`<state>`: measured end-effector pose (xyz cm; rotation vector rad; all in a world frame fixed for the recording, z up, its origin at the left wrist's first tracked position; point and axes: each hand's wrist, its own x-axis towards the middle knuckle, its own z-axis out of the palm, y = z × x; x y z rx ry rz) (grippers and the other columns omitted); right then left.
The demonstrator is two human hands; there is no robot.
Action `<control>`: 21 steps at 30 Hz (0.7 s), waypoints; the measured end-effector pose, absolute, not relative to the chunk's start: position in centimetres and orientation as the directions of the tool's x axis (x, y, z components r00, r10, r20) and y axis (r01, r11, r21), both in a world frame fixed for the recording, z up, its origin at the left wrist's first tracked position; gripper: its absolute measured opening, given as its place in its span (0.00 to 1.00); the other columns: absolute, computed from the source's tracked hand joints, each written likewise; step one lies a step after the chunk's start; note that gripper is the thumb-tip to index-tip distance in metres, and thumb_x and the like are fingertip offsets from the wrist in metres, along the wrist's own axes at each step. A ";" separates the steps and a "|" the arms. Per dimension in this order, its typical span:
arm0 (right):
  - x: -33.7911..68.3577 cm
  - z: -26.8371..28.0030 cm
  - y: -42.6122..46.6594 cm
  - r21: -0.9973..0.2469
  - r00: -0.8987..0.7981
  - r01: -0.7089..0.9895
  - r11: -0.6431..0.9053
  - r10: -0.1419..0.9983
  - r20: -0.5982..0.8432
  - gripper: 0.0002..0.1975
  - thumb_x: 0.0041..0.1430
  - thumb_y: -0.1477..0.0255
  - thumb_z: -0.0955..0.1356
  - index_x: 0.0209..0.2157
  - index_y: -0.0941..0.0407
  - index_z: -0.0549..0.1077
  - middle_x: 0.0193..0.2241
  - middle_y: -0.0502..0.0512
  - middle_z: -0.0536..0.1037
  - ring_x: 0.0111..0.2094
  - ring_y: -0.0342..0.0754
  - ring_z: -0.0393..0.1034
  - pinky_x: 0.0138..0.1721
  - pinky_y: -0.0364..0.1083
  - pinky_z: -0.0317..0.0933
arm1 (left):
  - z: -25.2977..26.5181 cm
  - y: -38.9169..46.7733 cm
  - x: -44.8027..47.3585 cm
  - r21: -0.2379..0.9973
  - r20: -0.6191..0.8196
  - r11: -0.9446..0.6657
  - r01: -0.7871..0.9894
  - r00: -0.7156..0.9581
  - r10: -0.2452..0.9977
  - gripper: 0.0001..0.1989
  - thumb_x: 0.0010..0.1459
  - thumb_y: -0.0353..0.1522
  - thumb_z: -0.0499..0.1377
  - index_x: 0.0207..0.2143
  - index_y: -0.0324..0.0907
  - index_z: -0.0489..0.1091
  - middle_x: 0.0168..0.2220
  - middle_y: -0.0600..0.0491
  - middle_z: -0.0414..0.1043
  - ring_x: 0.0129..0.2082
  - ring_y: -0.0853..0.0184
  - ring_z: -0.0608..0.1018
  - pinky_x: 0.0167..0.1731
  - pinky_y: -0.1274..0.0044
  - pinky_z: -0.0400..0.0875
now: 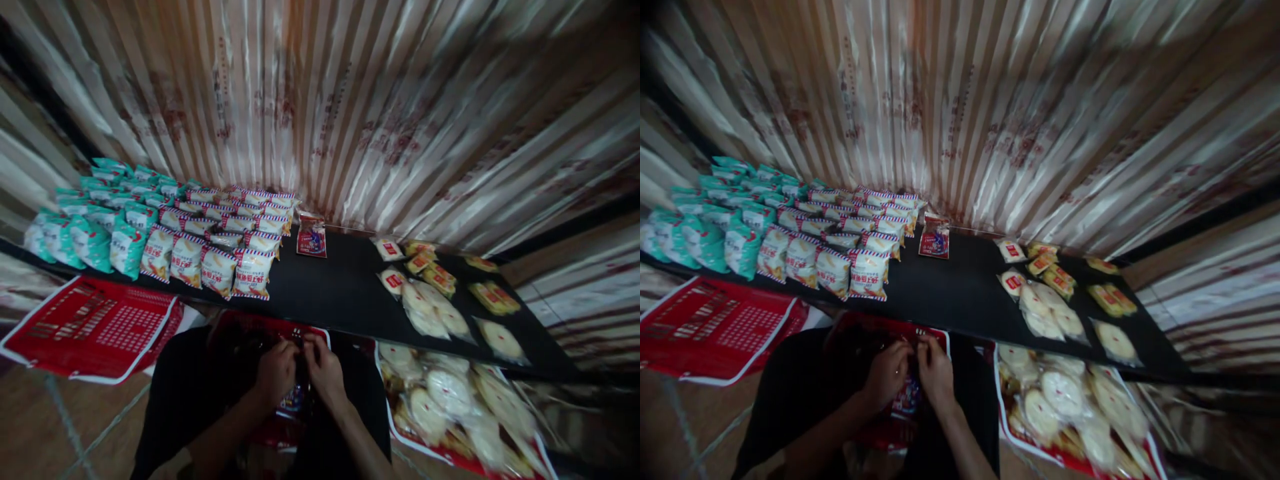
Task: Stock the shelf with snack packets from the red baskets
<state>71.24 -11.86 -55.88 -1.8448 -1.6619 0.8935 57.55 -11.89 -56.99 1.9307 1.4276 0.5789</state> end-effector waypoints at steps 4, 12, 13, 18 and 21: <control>69.5 -58.1 -13.0 -0.513 -0.105 0.847 -0.141 0.901 -0.421 0.22 0.54 0.77 0.62 0.52 0.61 0.67 0.54 0.65 0.68 0.54 0.53 0.65 0.52 0.46 0.58 | -60.6 -13.4 54.8 0.514 -0.382 0.029 0.857 0.198 0.903 0.25 0.51 0.25 0.50 0.53 0.35 0.63 0.61 0.43 0.54 0.61 0.58 0.58 0.58 0.71 0.54; 67.5 -60.9 -12.5 -0.437 -0.147 0.879 -0.193 0.760 -0.633 0.21 0.56 0.74 0.62 0.52 0.59 0.68 0.45 0.65 0.76 0.48 0.53 0.70 0.44 0.46 0.61 | -64.8 -14.1 52.2 0.505 -0.548 0.041 0.862 0.284 0.787 0.37 0.45 0.32 0.58 0.60 0.37 0.55 0.63 0.45 0.51 0.63 0.58 0.55 0.60 0.71 0.51; 67.4 -61.3 -12.7 -0.438 -0.151 0.878 -0.193 0.757 -0.636 0.20 0.55 0.74 0.63 0.50 0.59 0.69 0.44 0.64 0.77 0.47 0.53 0.71 0.43 0.46 0.61 | -65.1 -14.3 52.2 0.503 -0.551 0.037 0.864 0.287 0.784 0.40 0.43 0.33 0.59 0.60 0.37 0.53 0.64 0.45 0.50 0.63 0.57 0.54 0.60 0.70 0.50; 67.4 -62.8 -13.9 -0.484 -0.176 0.852 -0.199 0.761 -0.624 0.16 0.54 0.74 0.64 0.45 0.56 0.73 0.42 0.60 0.78 0.44 0.51 0.72 0.41 0.44 0.60 | -65.9 -14.7 52.4 0.443 -0.544 0.095 0.891 0.183 0.819 0.43 0.44 0.31 0.59 0.63 0.38 0.47 0.66 0.46 0.42 0.65 0.57 0.45 0.62 0.68 0.42; 67.6 -63.4 -13.8 -0.506 -0.149 0.828 -0.240 0.777 -0.612 0.14 0.56 0.73 0.63 0.44 0.55 0.74 0.40 0.58 0.79 0.43 0.50 0.72 0.41 0.43 0.59 | -66.6 -14.5 52.4 0.400 -0.553 0.199 0.895 0.063 0.831 0.45 0.42 0.29 0.60 0.63 0.36 0.46 0.66 0.42 0.37 0.65 0.52 0.41 0.62 0.63 0.38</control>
